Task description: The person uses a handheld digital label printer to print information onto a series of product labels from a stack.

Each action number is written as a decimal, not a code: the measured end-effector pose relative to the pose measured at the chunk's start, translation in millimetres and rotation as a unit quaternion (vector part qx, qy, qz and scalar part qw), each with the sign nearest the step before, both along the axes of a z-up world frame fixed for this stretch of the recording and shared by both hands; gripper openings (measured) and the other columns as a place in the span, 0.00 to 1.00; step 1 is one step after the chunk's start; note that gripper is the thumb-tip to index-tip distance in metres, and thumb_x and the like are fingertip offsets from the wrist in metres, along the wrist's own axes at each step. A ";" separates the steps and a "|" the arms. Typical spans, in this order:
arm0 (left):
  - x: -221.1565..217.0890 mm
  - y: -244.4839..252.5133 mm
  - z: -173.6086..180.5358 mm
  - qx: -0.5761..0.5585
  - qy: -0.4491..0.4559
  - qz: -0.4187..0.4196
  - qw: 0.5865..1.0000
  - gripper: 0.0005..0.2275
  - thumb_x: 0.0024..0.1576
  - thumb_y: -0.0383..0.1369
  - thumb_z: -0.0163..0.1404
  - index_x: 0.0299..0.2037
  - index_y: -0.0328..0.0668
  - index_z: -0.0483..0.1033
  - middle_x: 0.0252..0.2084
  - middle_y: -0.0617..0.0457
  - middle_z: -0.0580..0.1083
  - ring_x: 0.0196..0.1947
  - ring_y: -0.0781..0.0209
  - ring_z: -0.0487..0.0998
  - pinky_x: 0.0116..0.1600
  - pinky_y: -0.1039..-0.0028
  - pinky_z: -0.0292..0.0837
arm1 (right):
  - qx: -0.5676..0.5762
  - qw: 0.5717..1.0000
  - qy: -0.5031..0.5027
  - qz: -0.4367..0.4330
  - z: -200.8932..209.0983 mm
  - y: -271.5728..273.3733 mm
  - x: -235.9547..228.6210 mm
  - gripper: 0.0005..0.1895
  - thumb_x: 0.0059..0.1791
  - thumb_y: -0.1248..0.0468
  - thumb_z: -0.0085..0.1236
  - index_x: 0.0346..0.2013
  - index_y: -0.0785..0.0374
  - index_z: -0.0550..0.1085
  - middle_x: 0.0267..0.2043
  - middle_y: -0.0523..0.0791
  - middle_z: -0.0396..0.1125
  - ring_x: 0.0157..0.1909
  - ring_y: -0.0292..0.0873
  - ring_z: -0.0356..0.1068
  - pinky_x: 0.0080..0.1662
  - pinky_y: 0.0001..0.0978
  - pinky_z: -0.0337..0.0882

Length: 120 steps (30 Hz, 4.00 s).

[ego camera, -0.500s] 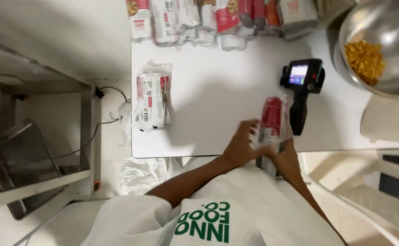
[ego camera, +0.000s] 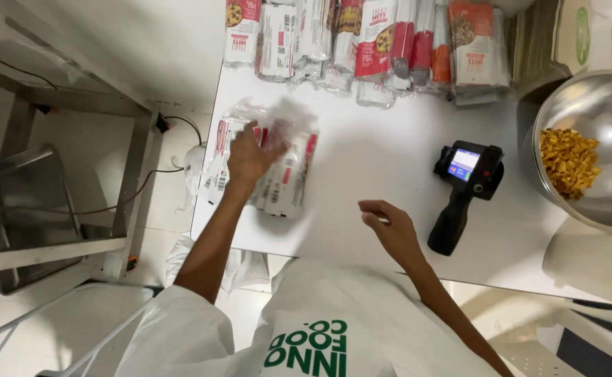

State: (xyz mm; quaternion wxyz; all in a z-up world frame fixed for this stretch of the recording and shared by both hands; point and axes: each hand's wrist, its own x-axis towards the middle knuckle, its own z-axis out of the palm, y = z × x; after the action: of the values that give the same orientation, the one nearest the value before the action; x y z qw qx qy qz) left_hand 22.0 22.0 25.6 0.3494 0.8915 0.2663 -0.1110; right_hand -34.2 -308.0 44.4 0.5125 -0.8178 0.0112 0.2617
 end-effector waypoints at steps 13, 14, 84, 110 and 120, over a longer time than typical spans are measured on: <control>263.2 77.7 -257.8 -0.125 -0.071 0.324 0.935 0.27 0.55 0.52 0.59 0.52 0.34 0.76 0.42 0.41 0.79 0.39 0.42 0.85 0.29 0.54 0.86 | 0.042 0.987 0.065 -0.143 -5.3 -25.4 27.6 0.15 0.53 0.68 0.52 0.52 0.67 0.80 0.40 0.56 0.76 0.44 0.50 0.76 0.53 0.40 0.74; 258.2 71.6 -245.9 -0.071 -0.095 0.330 0.937 0.17 0.57 0.46 0.56 0.47 0.42 0.76 0.41 0.46 0.79 0.43 0.46 0.85 0.38 0.58 0.85 | 0.041 0.986 0.067 -0.146 -7.0 -25.9 28.6 0.15 0.53 0.67 0.52 0.52 0.67 0.80 0.40 0.56 0.76 0.44 0.51 0.77 0.53 0.41 0.74; -21.0 -247.1 23.7 -0.454 0.240 -0.286 0.809 0.32 0.63 0.48 0.47 0.73 0.36 0.56 0.72 0.32 0.61 0.56 0.25 0.76 0.45 0.43 0.81 | -0.301 0.950 -0.080 0.030 17.0 -140.7 -78.5 0.55 0.27 0.53 0.72 0.66 0.59 0.61 0.56 0.55 0.67 0.59 0.61 0.69 0.58 0.61 0.65; -76.3 -165.5 -53.1 -0.447 -0.053 0.090 0.888 0.23 0.51 0.32 0.69 0.54 0.38 0.73 0.41 0.41 0.76 0.35 0.50 0.83 0.36 0.60 0.87 | -0.077 0.971 -0.012 -0.226 -162.6 -186.3 81.3 0.23 0.42 0.53 0.65 0.45 0.64 0.74 0.36 0.49 0.72 0.40 0.48 0.75 0.42 0.45 0.76; -74.8 -213.2 -125.9 -0.409 -0.047 0.017 0.911 0.29 0.49 0.43 0.70 0.58 0.42 0.73 0.52 0.37 0.75 0.52 0.43 0.76 0.57 0.48 0.74 | -0.088 0.955 0.064 -0.275 -52.6 -195.4 13.1 0.24 0.40 0.53 0.69 0.43 0.65 0.74 0.39 0.50 0.70 0.46 0.46 0.72 0.47 0.47 0.73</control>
State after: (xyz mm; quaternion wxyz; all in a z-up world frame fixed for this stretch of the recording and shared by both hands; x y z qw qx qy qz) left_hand -52.8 -191.2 -100.3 0.6974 0.6700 0.1960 -0.1622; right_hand -21.1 -503.3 -8.2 0.4890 -0.8063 0.2916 0.1603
